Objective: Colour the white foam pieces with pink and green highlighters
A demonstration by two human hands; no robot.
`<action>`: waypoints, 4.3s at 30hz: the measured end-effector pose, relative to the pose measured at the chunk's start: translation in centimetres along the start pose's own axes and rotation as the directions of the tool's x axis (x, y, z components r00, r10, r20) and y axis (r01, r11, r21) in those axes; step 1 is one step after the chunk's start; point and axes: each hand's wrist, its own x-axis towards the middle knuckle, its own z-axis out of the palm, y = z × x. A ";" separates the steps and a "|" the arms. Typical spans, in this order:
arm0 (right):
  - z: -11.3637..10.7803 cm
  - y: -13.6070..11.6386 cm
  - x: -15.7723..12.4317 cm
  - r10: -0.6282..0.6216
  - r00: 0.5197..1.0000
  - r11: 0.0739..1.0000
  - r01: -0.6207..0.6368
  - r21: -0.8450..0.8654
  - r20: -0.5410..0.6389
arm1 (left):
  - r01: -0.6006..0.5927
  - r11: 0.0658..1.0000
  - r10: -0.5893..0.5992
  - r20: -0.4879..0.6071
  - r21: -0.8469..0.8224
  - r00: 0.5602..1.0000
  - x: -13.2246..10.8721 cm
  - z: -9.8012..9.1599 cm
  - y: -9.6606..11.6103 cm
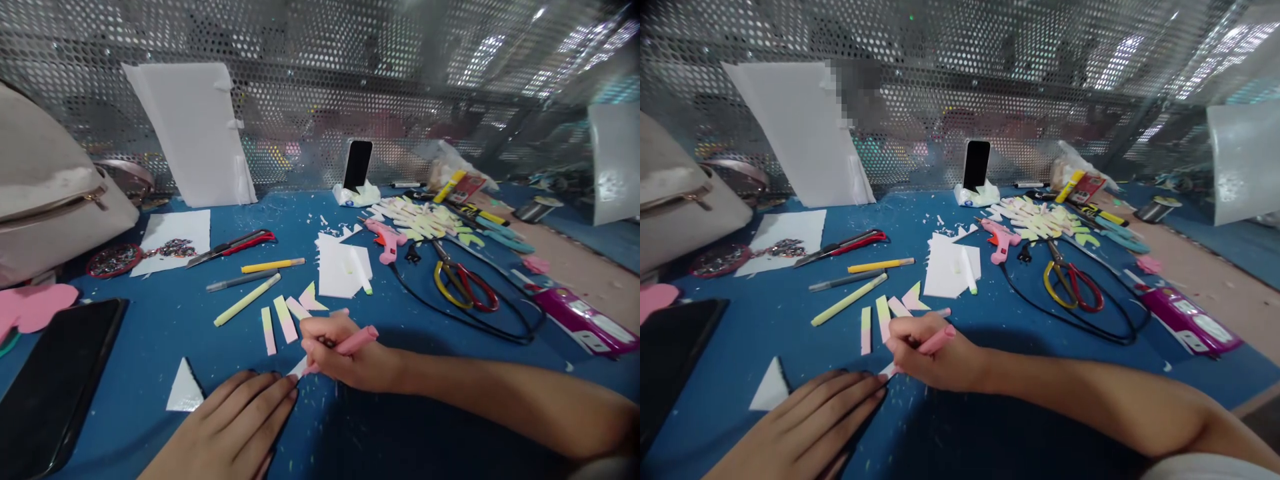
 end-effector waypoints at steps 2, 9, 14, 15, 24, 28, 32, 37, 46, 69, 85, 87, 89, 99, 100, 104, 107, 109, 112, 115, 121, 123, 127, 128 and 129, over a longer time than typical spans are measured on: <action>-0.2 0.0 0.1 -0.005 0.999 1.000 0.005 0.008 0.031 | 0.003 1.000 -0.003 0.004 -0.015 1.000 -0.1 0.0 0.0; 0.0 0.4 0.2 0.037 0.999 0.998 -0.036 0.057 -0.024 | -0.001 1.000 0.001 0.002 -0.024 1.000 -0.3 0.3 -0.1; 0.1 0.5 0.3 0.025 0.999 0.998 -0.026 -0.054 -0.030 | -0.006 1.000 0.006 0.002 -0.018 1.000 -0.2 0.2 -0.2; 0.1 0.4 0.4 0.028 0.999 0.997 -0.030 -0.070 -0.031 | -0.002 1.000 0.002 0.007 -0.028 1.000 -0.1 0.1 -0.2; 0.2 0.6 0.2 0.038 0.999 0.978 -0.035 -0.205 0.011 | -0.042 0.997 0.044 0.029 -0.057 0.999 -0.3 0.2 -0.3; 0.1 0.6 0.2 0.035 0.999 0.973 -0.032 -0.230 0.010 | -0.048 0.998 0.049 0.027 -0.042 0.998 0.0 0.0 -0.4; 0.1 0.5 0.3 0.034 0.999 0.972 -0.029 -0.233 0.015 | -0.053 0.998 0.054 0.026 -0.032 0.998 0.2 -0.2 -0.4; 0.1 0.5 0.3 0.014 1.000 0.972 -0.008 -0.237 0.024 | -0.052 0.998 0.052 0.021 -0.031 0.998 0.2 -0.2 -0.3; -0.2 0.1 0.4 0.018 0.998 0.983 -0.009 -0.185 0.052 | -0.027 0.999 0.028 0.023 -0.039 0.999 0.4 -0.3 -0.3; 0.1 0.2 0.3 0.032 0.999 0.990 -0.036 -0.134 -0.029 | 0.014 0.997 -0.018 -0.050 -0.077 0.999 -0.6 1.1 0.3; -0.1 0.0 0.3 0.089 0.996 0.996 -0.090 -0.018 -0.025 | 0.052 0.994 -0.058 -0.066 -0.100 0.996 -1.0 1.6 0.3; -0.1 0.1 0.3 0.104 0.994 0.994 -0.105 -0.031 -0.023 | 0.054 0.992 -0.060 -0.056 -0.110 0.997 -1.2 2.0 0.3; -0.1 0.2 0.3 0.107 0.993 0.994 -0.108 0.022 0.043 | 0.053 0.991 -0.060 -0.050 -0.119 0.997 -1.4 2.2 0.4; -0.1 0.4 0.3 0.108 0.990 0.990 -0.115 0.078 0.089 | 0.051 0.991 -0.055 -0.023 -0.125 0.998 -1.5 2.1 0.5; -0.1 0.4 0.3 0.110 0.990 0.989 -0.117 0.087 0.084 | 0.050 0.991 -0.054 -0.025 -0.123 0.998 -1.5 2.1 0.5; -0.1 0.3 0.3 0.102 0.995 0.995 -0.103 0.017 0.020 | 0.057 0.991 -0.060 -0.026 -0.119 0.998 -1.6 2.1 0.5; -0.1 0.2 0.4 0.071 0.996 0.996 -0.074 0.046 0.060 | 0.046 0.992 -0.046 -0.003 -0.115 0.999 -1.5 2.0 0.5; -0.1 0.2 0.4 0.086 0.996 0.996 -0.086 0.014 0.012 | 0.046 0.993 -0.045 0.011 -0.109 0.999 -1.6 2.0 0.5; -0.1 0.2 0.4 0.109 0.994 0.994 -0.109 -0.028 0.022 | 0.053 0.992 -0.056 -0.017 -0.118 0.998 -1.6 2.1 0.5; -0.1 0.2 0.4 0.102 0.989 0.991 -0.110 0.071 0.107 | 0.054 0.990 -0.062 -0.059 -0.130 0.996 -1.5 2.1 0.5; 0.0 0.3 0.4 0.120 0.991 0.992 -0.122 0.022 0.057 | 0.039 0.993 -0.042 -0.023 -0.109 0.999 -1.4 2.0 0.4; 0.0 0.3 0.3 0.111 0.989 0.990 -0.118 0.076 0.095 | 0.041 0.992 -0.043 -0.020 -0.120 0.999 -1.5 2.1 0.4; -0.1 0.4 0.3 0.098 0.995 0.995 -0.099 0.021 0.023 | 0.040 0.992 -0.039 0.007 -0.124 0.999 -1.6 2.1 0.4; -0.2 0.5 0.2 0.092 0.995 0.995 -0.094 0.028 0.046 | 0.041 0.991 -0.040 0.005 -0.128 0.999 -1.6 2.1 0.4; -0.2 0.5 0.2 0.086 0.993 0.995 -0.090 0.052 0.076 | 0.043 0.990 -0.043 0.003 -0.132 0.999 -1.6 2.1 0.4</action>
